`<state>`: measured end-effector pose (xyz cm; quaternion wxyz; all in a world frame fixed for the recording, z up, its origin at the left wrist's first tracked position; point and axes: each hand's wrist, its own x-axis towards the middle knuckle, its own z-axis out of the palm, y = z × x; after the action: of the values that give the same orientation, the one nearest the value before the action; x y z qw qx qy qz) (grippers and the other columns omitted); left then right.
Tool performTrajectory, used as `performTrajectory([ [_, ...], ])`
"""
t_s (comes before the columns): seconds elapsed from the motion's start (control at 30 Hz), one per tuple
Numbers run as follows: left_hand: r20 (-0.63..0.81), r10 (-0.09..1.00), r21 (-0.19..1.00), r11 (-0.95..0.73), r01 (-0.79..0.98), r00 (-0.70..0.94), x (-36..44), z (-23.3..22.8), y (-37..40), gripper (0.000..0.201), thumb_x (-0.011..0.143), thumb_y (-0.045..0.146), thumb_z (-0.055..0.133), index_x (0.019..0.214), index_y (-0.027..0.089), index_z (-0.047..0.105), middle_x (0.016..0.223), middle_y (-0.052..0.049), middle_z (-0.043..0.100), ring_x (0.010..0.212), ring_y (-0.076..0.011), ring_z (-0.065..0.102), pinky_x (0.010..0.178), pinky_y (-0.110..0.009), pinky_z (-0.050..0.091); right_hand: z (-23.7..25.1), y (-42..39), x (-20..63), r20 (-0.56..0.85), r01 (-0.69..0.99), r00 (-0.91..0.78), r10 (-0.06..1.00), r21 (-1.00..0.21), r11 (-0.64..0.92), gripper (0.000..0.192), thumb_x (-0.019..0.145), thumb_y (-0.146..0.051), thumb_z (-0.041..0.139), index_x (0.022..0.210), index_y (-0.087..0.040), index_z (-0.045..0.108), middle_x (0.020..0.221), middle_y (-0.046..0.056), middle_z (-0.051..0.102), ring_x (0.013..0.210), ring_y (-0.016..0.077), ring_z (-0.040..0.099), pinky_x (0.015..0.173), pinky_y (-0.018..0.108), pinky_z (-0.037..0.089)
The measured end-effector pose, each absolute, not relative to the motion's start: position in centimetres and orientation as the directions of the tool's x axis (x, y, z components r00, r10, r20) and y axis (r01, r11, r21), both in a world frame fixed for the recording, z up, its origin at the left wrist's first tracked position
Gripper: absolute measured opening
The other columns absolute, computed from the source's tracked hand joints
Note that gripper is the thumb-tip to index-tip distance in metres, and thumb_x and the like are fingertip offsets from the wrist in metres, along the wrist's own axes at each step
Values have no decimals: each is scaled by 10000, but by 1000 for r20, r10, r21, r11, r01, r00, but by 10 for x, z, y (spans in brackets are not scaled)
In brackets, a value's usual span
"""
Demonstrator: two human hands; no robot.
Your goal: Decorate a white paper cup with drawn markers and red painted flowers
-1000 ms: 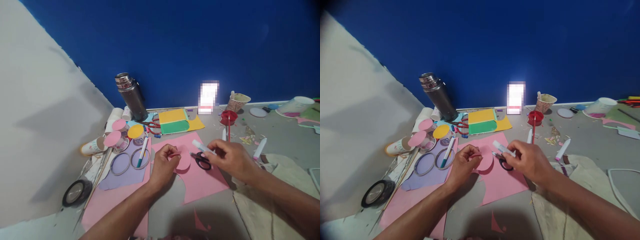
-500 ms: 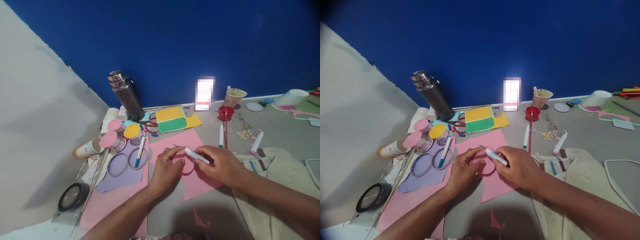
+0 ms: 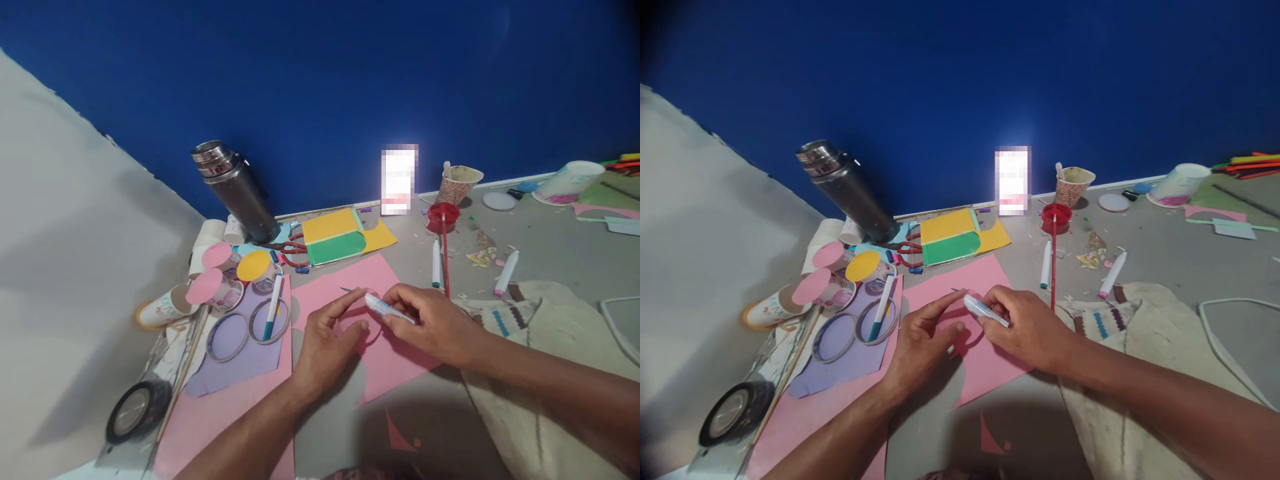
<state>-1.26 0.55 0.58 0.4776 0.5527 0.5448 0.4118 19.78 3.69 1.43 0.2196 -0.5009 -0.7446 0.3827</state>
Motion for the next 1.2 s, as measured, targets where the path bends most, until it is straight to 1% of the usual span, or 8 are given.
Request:
performTrajectory([
  [0.1, -44, 998, 964, 30, 266, 46, -12, 7, 3, 505, 804, 197, 726, 1296, 276, 810, 1390, -56, 774, 1381, -317, 689, 1244, -498, 491, 14, 38, 199, -74, 557, -387, 919, -813, 169, 260, 927, -434, 563, 889, -217, 701, 726, -7, 703, 645, 157, 587, 591, 287, 378],
  [0.2, -53, 997, 961, 38, 275, 48, -11, 7, 2, 511, 804, 192, 722, 1303, 261, 805, 1380, -63, 778, 1358, -315, 707, 1224, -495, 516, 12, 36, 200, -34, 634, -372, 928, -739, 227, 205, 929, -385, 586, 918, -216, 701, 775, 6, 750, 673, 169, 636, 619, 291, 390],
  [0.33, -70, 996, 964, 54, 260, 52, -9, 3, 1, 515, 799, 194, 736, 1307, 249, 803, 1352, -75, 795, 1312, -309, 734, 1181, -469, 552, 4, 30, 201, 148, 755, -402, 903, -504, 419, 99, 931, -274, 621, 921, -206, 693, 740, 25, 769, 632, 187, 677, 614, 310, 353],
  [0.47, -100, 993, 982, 89, 168, 58, -10, 2, 3, 453, 793, 205, 770, 1239, 258, 828, 1322, -72, 812, 1267, -280, 753, 1136, -400, 572, -3, 27, 202, 404, 736, -508, 761, -254, 627, 112, 920, -144, 614, 982, -198, 690, 766, 36, 787, 673, 202, 726, 631, 322, 369],
  [0.57, -163, 986, 985, 161, 57, 43, -12, 6, 8, 360, 778, 293, 839, 1132, 232, 858, 1221, -94, 845, 1155, -278, 789, 1033, -366, 611, -5, 27, 202, 493, 703, -550, 674, -163, 693, 92, 926, -139, 616, 959, -190, 685, 758, 30, 774, 677, 195, 728, 636, 322, 382],
  [0.83, -276, 961, 961, 276, 29, -11, -14, 9, 15, 237, 764, 347, 844, 934, 193, 899, 963, -103, 870, 906, -233, 755, 867, -326, 584, -5, 25, 201, 485, 687, -569, 664, -164, 708, 159, 911, -171, 637, 1045, -173, 723, 748, 13, 774, 662, 201, 728, 613, 336, 369],
  [1.07, -194, 978, 964, 204, 168, -74, -11, 9, 12, 167, 770, 344, 837, 804, 186, 877, 801, -69, 843, 748, -198, 715, 722, -287, 551, -3, 22, 198, 436, 692, -582, 686, -177, 700, 177, 907, -192, 625, 1041, -183, 740, 746, 36, 793, 643, 207, 724, 597, 337, 321],
  [1.2, -171, 980, 959, 188, 211, -99, -12, 10, 11, 186, 783, 352, 798, 751, 179, 861, 730, -54, 813, 678, -176, 670, 670, -276, 521, 0, 22, 199, 364, 694, -548, 753, -305, 652, 200, 878, -204, 646, 1048, -203, 752, 788, 31, 821, 671, 200, 734, 608, 325, 334],
])
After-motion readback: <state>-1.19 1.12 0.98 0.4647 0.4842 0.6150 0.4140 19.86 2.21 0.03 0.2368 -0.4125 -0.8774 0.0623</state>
